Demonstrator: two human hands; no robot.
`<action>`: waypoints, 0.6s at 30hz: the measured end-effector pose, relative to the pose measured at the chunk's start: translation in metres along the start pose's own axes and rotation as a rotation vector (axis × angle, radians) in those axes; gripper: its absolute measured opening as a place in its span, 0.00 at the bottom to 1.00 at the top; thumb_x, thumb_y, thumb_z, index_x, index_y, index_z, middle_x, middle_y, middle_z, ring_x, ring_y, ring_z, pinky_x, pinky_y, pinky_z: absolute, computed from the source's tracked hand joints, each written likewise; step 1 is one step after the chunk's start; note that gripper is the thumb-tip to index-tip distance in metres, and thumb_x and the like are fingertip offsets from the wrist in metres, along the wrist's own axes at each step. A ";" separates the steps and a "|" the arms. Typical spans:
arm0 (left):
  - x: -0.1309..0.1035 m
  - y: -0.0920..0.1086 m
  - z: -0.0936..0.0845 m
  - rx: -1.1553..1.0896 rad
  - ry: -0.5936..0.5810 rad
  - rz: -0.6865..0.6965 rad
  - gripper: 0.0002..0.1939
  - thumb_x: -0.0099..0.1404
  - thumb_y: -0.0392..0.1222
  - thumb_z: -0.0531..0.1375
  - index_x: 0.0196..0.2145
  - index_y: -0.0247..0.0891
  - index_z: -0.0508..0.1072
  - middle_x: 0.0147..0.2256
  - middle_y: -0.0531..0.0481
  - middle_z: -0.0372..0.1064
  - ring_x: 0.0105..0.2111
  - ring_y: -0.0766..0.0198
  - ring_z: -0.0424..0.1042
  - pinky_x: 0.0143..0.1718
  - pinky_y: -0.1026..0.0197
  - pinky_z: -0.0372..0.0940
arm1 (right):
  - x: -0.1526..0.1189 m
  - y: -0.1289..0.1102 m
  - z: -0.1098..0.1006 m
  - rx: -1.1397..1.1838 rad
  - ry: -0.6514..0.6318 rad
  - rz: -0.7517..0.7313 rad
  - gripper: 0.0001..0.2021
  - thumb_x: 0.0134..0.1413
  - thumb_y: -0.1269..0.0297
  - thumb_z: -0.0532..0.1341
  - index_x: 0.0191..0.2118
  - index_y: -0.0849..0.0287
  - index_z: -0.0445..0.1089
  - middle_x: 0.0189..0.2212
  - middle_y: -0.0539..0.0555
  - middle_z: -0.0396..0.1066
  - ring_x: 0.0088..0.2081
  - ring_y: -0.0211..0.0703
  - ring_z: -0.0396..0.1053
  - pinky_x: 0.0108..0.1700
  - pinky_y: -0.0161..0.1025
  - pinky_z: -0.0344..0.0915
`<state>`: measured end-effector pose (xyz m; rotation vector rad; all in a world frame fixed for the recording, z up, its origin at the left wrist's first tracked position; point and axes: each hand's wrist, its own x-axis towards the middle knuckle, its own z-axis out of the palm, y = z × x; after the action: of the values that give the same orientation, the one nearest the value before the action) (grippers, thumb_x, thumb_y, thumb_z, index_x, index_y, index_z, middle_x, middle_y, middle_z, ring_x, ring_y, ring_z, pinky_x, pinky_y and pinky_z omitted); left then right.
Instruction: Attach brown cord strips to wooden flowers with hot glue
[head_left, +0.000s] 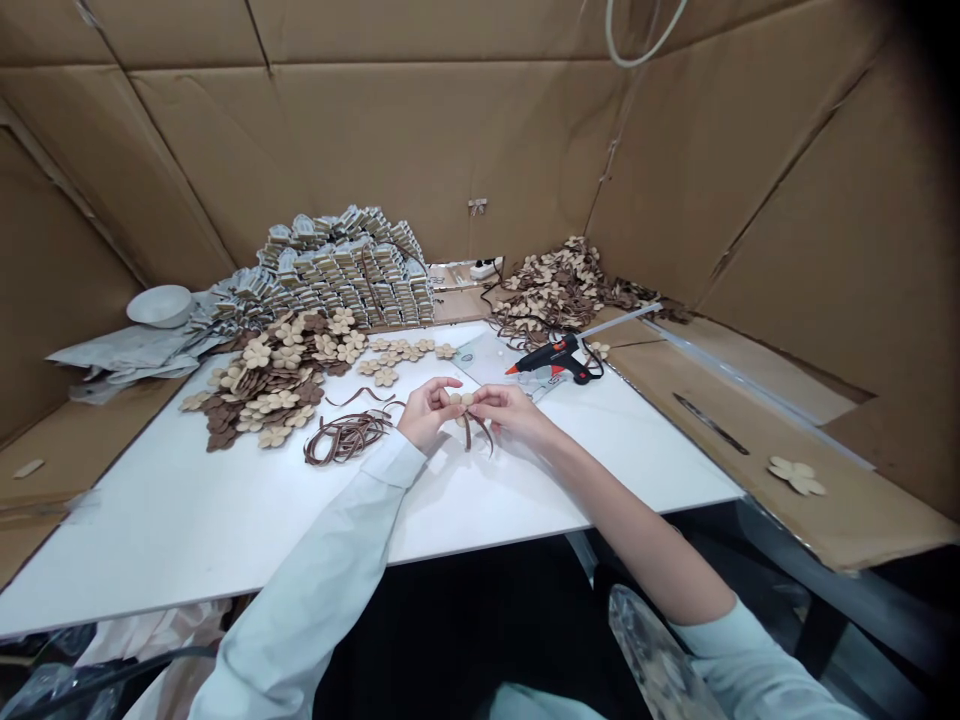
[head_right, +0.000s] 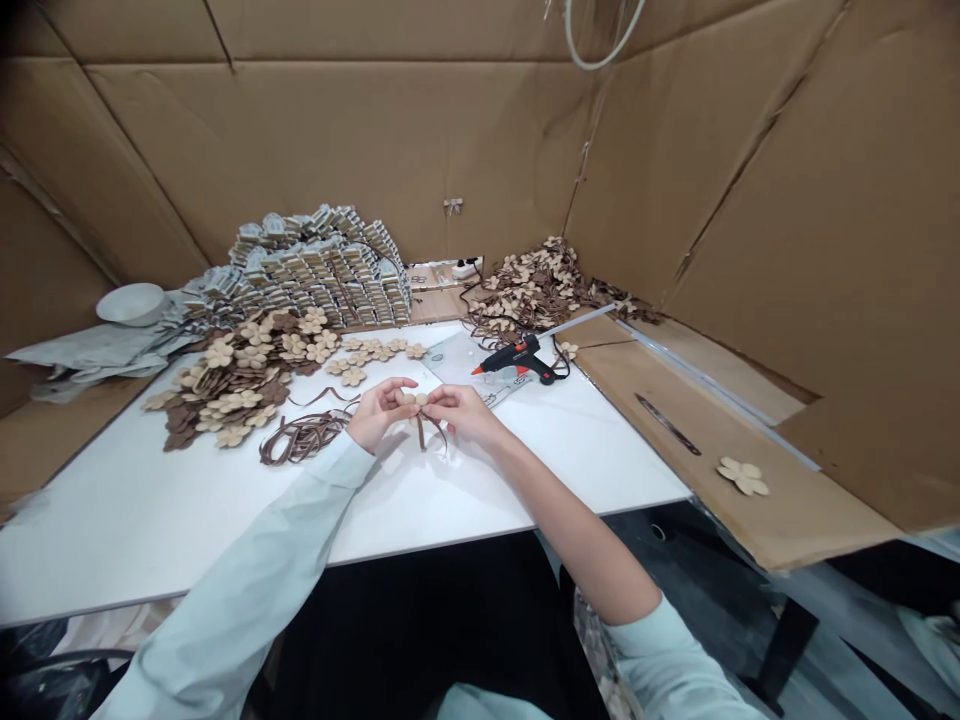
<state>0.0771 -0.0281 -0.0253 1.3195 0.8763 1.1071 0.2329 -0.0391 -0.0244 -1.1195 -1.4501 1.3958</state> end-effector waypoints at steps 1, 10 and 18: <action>0.001 -0.002 -0.001 0.000 -0.008 0.012 0.20 0.41 0.37 0.64 0.34 0.33 0.65 0.14 0.62 0.57 0.18 0.71 0.62 0.26 0.66 0.57 | 0.001 0.001 0.000 0.005 0.010 -0.014 0.12 0.35 0.61 0.63 0.27 0.64 0.65 0.20 0.48 0.65 0.20 0.30 0.59 0.18 0.29 0.52; 0.004 -0.009 0.000 -0.025 -0.019 -0.071 0.23 0.42 0.40 0.64 0.38 0.35 0.63 0.23 0.56 0.63 0.22 0.70 0.65 0.27 0.64 0.60 | 0.004 0.000 0.003 -0.015 0.072 -0.001 0.10 0.35 0.62 0.62 0.25 0.63 0.65 0.22 0.49 0.66 0.20 0.32 0.61 0.18 0.30 0.57; 0.013 0.005 -0.017 -0.189 0.596 0.052 0.15 0.53 0.49 0.50 0.28 0.34 0.67 0.31 0.49 0.65 0.21 0.73 0.62 0.20 0.69 0.54 | 0.015 -0.010 -0.006 -0.387 0.122 0.088 0.11 0.31 0.66 0.64 0.27 0.63 0.67 0.19 0.50 0.68 0.20 0.33 0.62 0.20 0.29 0.54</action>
<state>0.0636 -0.0115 -0.0209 0.8639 1.1342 1.6225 0.2344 -0.0232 -0.0148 -1.4984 -1.6396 1.1071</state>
